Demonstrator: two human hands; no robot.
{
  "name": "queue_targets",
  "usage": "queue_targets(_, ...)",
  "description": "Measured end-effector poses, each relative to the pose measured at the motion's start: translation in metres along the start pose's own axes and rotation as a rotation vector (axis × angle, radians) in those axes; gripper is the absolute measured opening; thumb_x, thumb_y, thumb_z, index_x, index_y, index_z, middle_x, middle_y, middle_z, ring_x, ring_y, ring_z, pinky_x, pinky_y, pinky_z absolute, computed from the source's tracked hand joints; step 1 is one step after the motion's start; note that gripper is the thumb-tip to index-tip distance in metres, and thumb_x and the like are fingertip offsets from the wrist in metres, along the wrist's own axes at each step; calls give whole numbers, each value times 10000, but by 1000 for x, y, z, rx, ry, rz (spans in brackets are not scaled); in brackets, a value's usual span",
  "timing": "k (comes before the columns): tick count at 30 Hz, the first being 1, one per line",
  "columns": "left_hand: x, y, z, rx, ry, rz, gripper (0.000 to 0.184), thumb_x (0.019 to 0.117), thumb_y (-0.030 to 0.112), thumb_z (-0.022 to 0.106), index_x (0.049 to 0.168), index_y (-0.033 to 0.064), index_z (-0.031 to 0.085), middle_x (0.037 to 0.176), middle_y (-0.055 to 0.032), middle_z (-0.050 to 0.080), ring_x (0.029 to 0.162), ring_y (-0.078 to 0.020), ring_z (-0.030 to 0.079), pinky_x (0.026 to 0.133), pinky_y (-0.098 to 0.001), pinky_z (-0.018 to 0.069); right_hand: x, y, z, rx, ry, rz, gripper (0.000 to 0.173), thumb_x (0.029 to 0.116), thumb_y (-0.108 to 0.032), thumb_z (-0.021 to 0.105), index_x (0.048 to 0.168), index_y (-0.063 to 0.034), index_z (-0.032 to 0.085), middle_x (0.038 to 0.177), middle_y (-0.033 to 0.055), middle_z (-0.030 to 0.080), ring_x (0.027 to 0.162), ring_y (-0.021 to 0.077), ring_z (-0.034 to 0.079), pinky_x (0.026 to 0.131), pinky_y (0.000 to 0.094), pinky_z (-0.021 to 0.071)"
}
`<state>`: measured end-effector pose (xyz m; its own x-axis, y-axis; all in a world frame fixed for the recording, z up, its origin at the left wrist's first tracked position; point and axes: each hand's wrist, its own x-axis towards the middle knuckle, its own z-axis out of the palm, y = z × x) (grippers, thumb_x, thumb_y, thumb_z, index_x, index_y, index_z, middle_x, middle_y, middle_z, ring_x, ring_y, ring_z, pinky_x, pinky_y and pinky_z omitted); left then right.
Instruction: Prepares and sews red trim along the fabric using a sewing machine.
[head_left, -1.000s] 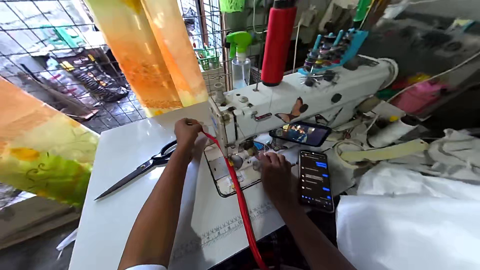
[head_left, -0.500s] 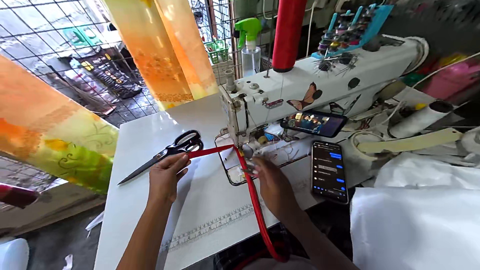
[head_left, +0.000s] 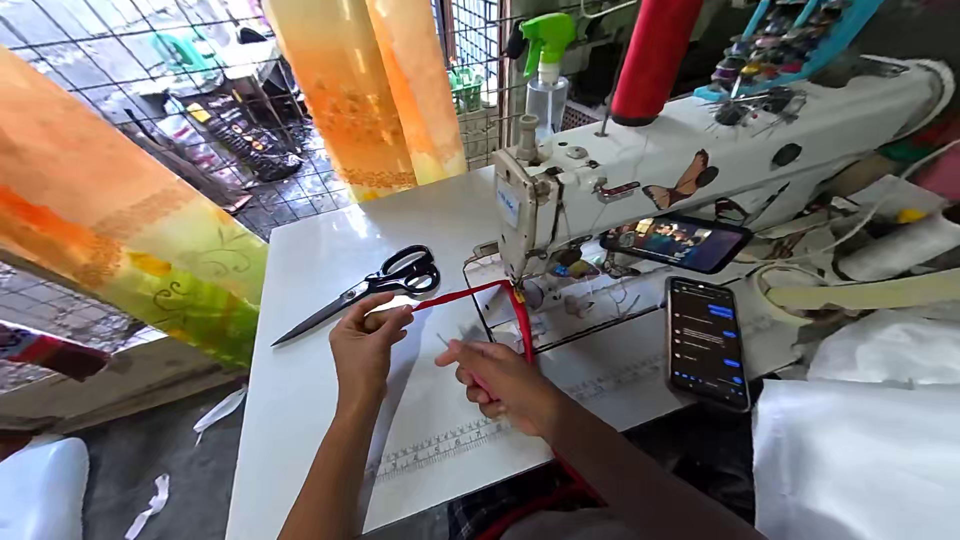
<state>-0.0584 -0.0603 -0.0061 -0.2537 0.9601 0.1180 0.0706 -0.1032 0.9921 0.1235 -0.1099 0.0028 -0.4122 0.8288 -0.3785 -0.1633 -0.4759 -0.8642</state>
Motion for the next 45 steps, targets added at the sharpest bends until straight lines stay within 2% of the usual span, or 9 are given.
queue_targets(4, -3, 3, -4, -11, -31, -7, 302, 894, -48, 728, 1181, -1, 646, 811, -9, 757, 718, -84, 729, 715, -258, 616, 19, -2, 7, 264, -23, 140, 415, 1117, -396, 340, 1100, -73, 601, 659, -53, 481, 439, 8, 391, 388, 141, 318)
queue_targets(15, -4, 7, -3, 17, -16, -24, 281, 886, -22, 751, 1155, 9, 676, 821, -16, 769, 709, -75, 730, 697, -245, 607, 41, -11, 22, 316, -27, 141, 406, 1112, -387, 363, 1013, -58, 579, 645, -43, 473, 416, 1, 376, 370, 129, 301)
queue_targets(26, -7, -3, -2, 149, 23, 282, 358, 847, -19, 786, 1159, 30, 619, 810, 29, 760, 664, -8, 694, 643, -195, 580, 50, -17, 28, 351, -9, 127, 412, 1105, -397, 380, 967, -62, 576, 625, -42, 466, 407, 0, 373, 363, 130, 292)
queue_targets(32, -7, -9, -1, 229, 37, 387, 332, 854, -6, 774, 1141, 9, 607, 826, 22, 762, 690, 3, 705, 662, -183, 588, 53, -17, 32, 346, 1, 91, 364, 1109, -362, 395, 939, -78, 546, 621, -50, 442, 410, -3, 351, 371, 128, 283)
queue_targets(37, -2, -9, -5, 251, 42, 460, 313, 863, 11, 749, 1122, -28, 576, 836, 32, 738, 728, 19, 696, 704, -183, 589, 49, -17, 31, 326, -32, 64, 344, 1111, -352, 404, 983, -69, 553, 629, -61, 422, 418, -5, 336, 382, 131, 287)
queue_targets(39, 8, -4, -24, 309, 98, 527, 325, 906, 52, 723, 1151, -101, 575, 902, -41, 706, 790, -11, 676, 763, -219, 578, 34, -14, 25, 161, -56, -20, 350, 1110, -352, 418, 1088, -47, 589, 675, -53, 438, 452, 5, 353, 411, 142, 307)
queue_targets(41, 22, 2, -60, 330, 241, 565, 365, 957, 87, 673, 1200, -158, 555, 1022, -139, 675, 872, -66, 663, 813, -257, 570, 7, -10, 9, -163, -34, -182, 346, 1097, -320, 469, 1201, -28, 622, 787, -7, 511, 557, 34, 434, 498, 176, 373)
queue_targets(43, 32, 10, -99, 254, 447, 504, 389, 1006, 86, 593, 1275, -180, 503, 1092, -177, 637, 901, -109, 659, 836, -277, 576, -27, -4, -17, -489, 78, -336, 373, 1063, -262, 542, 1311, 5, 623, 1051, 131, 669, 827, 141, 615, 747, 289, 513)
queue_targets(45, 37, 14, -128, 76, 620, 439, 277, 1075, 87, 483, 1246, -131, 484, 980, -112, 615, 828, -122, 649, 804, -286, 579, -55, 5, -47, -723, 315, -379, 416, 1050, -210, 542, 1404, 6, 583, 1231, 208, 680, 1041, 255, 683, 931, 391, 542)
